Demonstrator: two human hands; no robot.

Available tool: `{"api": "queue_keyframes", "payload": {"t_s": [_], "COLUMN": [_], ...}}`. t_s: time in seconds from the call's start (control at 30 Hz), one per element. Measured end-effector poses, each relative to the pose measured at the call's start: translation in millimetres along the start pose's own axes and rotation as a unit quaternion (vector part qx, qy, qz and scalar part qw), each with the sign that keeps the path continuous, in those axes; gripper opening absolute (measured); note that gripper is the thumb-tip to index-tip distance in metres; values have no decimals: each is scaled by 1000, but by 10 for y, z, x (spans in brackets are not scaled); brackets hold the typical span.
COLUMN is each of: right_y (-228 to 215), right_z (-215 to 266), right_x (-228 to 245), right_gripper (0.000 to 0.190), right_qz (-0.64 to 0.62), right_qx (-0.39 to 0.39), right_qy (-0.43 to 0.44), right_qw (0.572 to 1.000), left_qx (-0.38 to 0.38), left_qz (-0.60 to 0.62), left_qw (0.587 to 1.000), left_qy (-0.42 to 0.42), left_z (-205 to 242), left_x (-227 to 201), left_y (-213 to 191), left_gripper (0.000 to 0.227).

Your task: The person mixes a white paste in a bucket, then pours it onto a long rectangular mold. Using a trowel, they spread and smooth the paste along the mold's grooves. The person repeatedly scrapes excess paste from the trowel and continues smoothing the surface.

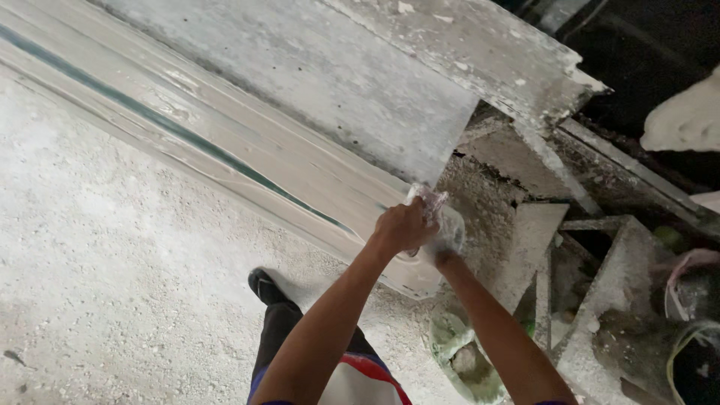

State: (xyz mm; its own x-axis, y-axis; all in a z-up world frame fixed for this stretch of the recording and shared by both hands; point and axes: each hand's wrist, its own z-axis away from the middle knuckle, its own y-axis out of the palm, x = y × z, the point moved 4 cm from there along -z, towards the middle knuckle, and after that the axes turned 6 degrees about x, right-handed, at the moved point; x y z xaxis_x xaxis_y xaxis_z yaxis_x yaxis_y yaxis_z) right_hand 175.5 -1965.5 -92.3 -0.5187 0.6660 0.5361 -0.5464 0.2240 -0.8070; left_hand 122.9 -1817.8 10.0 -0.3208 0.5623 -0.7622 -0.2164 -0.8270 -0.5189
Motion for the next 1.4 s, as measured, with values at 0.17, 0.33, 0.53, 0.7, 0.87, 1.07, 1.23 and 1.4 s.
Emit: {"api": "queue_keyframes", "payload": {"t_s": [0.17, 0.33, 0.53, 0.7, 0.87, 1.07, 1.23, 1.4], "right_y": [-309, -458, -734, -519, -380, -139, 247, 716], "right_z": [319, 357, 249, 321, 604, 319, -317, -1103], "right_x": [191, 354, 633, 722, 1214, 1432, 1706, 2240], "right_gripper": [64, 65, 74, 57, 90, 99, 104, 109], "right_qz": [63, 69, 134, 48, 138, 214, 102, -96], "right_qx": [19, 49, -52, 172, 62, 160, 155, 130], "right_qy": [9, 32, -148, 8, -275, -212, -206, -205], "right_qw": [998, 996, 979, 984, 949, 940, 961, 965], "left_qx": [70, 135, 60, -13, -134, -264, -319, -361], "left_qz": [-23, -91, 80, 241, 303, 453, 505, 526], "left_qw": [997, 979, 988, 970, 941, 850, 802, 769], "left_qy": [24, 123, 120, -41, -70, -44, 4, -30], "left_z": [-102, -7, 811, 1386, 1928, 2551, 2815, 3024], "left_x": [-91, -249, -450, 0, 694, 1297, 1600, 1993], "left_y": [349, 5, -943, -1247, -1224, -1208, -1478, -1861], "left_gripper": [59, 41, 62, 62, 47, 47, 46, 52]}}
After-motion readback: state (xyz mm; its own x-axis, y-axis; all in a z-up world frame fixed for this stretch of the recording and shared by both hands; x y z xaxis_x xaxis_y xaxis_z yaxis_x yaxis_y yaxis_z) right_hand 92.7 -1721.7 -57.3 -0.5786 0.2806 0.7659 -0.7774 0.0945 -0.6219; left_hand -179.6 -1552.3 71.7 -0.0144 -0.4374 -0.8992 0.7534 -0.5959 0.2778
